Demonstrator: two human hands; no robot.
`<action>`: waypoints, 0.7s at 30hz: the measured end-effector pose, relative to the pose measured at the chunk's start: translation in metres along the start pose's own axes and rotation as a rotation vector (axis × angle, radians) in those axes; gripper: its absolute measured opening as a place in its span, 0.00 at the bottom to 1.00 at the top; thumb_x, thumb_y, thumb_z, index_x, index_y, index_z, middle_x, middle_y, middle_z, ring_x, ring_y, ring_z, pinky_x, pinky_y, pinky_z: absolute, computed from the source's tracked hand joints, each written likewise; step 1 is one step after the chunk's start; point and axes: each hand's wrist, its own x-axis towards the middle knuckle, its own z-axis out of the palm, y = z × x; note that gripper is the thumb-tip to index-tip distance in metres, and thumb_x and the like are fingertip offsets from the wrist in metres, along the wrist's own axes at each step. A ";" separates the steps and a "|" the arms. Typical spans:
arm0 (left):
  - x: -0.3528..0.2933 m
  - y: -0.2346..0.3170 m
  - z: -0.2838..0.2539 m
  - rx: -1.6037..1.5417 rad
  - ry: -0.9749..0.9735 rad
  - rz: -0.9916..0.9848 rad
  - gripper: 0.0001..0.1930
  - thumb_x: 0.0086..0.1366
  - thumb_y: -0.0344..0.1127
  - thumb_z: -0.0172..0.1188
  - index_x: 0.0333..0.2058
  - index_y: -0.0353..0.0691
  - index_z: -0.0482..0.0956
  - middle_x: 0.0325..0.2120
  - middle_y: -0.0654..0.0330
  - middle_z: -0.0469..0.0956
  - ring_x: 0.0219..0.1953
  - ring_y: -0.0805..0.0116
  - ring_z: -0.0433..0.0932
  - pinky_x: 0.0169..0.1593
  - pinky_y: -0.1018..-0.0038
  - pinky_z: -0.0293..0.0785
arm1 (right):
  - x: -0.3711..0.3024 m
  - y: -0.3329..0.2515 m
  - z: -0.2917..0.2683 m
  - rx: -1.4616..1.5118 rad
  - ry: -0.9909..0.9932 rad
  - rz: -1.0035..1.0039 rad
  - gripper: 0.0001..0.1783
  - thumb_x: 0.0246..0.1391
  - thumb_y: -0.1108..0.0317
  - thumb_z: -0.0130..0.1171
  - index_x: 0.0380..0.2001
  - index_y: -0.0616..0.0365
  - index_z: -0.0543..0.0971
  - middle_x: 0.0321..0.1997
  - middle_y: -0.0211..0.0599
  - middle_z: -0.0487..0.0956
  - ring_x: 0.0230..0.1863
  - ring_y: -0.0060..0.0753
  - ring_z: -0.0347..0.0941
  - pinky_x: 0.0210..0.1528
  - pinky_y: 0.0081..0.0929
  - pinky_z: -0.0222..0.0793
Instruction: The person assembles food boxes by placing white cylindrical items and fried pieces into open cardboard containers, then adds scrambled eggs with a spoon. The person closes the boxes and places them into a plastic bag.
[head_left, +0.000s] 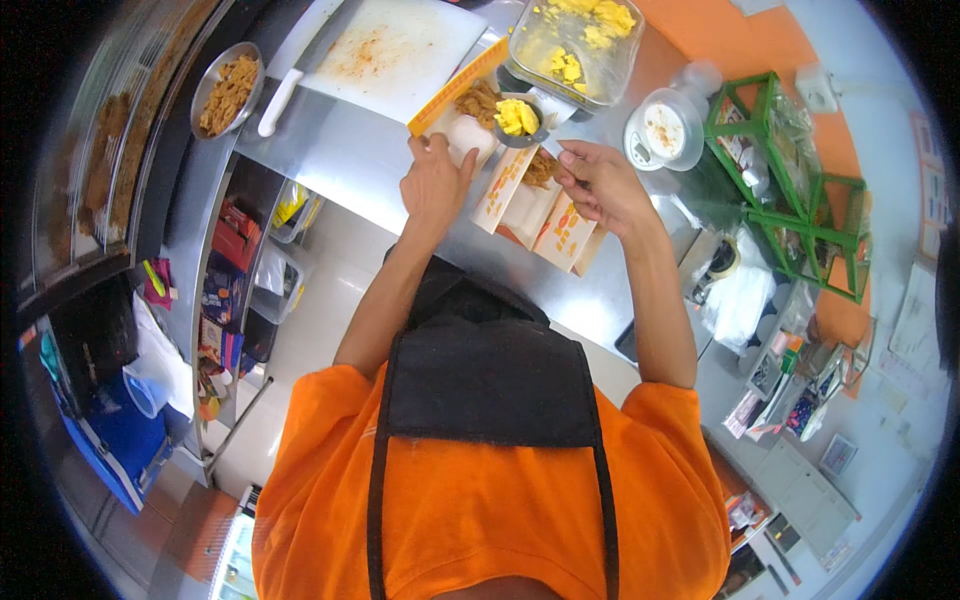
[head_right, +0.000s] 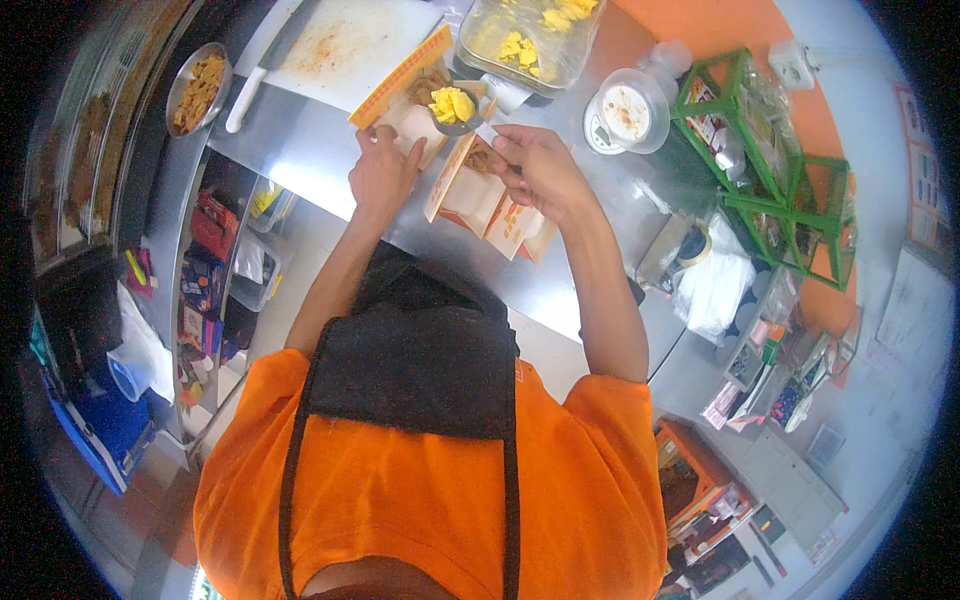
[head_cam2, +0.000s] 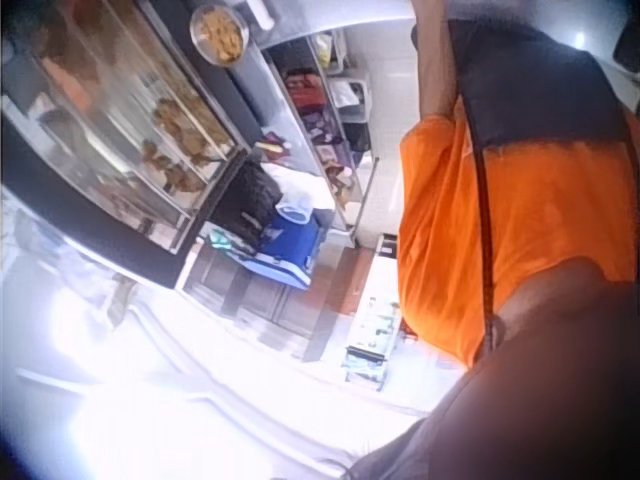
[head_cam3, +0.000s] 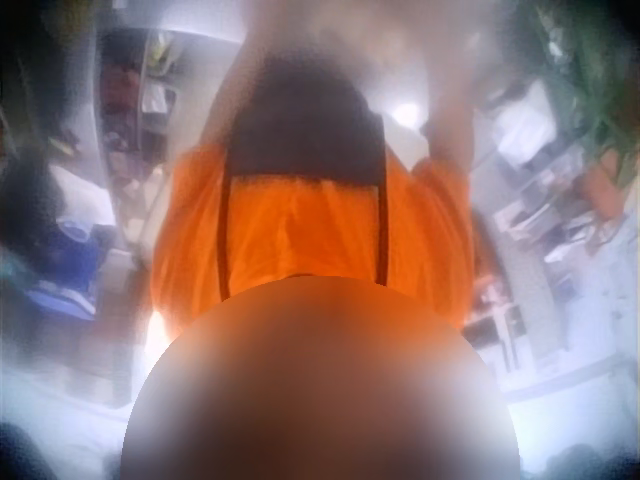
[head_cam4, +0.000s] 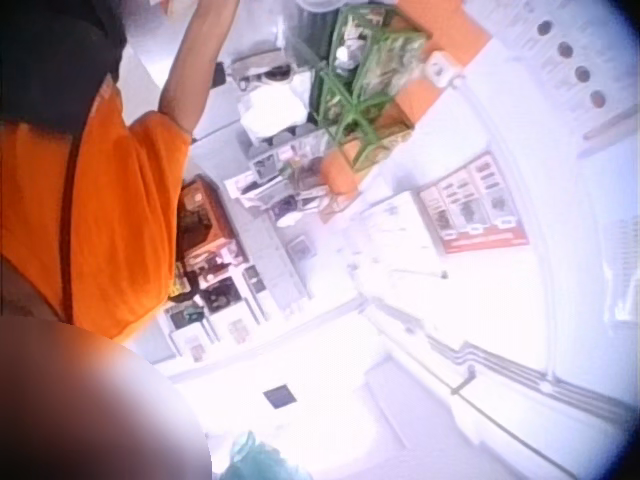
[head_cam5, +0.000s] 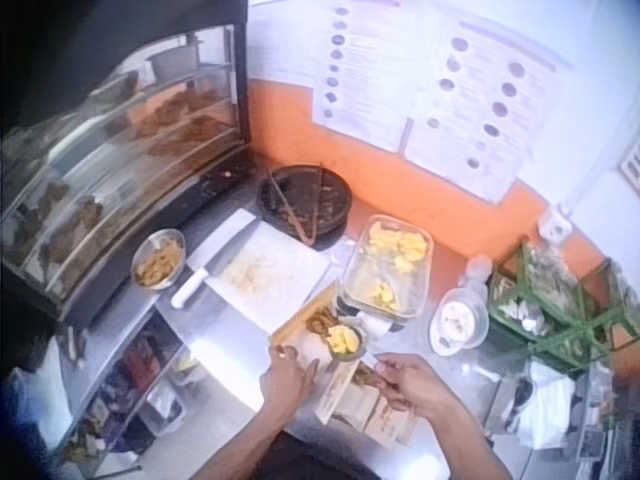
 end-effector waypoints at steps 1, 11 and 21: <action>0.002 0.003 0.002 0.004 -0.042 -0.044 0.28 0.58 0.52 0.65 0.46 0.36 0.69 0.50 0.38 0.67 0.33 0.44 0.82 0.33 0.56 0.79 | 0.005 -0.002 0.000 -0.054 -0.003 -0.001 0.14 0.65 0.69 0.48 0.49 0.65 0.74 0.22 0.24 0.67 0.13 0.10 0.51 0.10 0.13 0.47; 0.017 0.002 0.008 0.039 -0.128 -0.124 0.35 0.54 0.46 0.69 0.55 0.36 0.63 0.54 0.41 0.65 0.43 0.42 0.79 0.42 0.53 0.78 | 0.082 -0.064 -0.006 -0.782 -0.200 0.043 0.13 0.63 0.69 0.49 0.47 0.60 0.77 0.22 0.24 0.69 0.14 0.11 0.51 0.12 0.16 0.43; 0.009 -0.011 0.028 -0.054 -0.060 -0.085 0.21 0.59 0.36 0.63 0.49 0.37 0.69 0.57 0.35 0.60 0.42 0.41 0.79 0.41 0.54 0.80 | 0.124 -0.110 0.005 -1.140 -0.388 0.115 0.15 0.61 0.69 0.48 0.46 0.62 0.79 0.20 0.25 0.70 0.15 0.15 0.57 0.14 0.21 0.51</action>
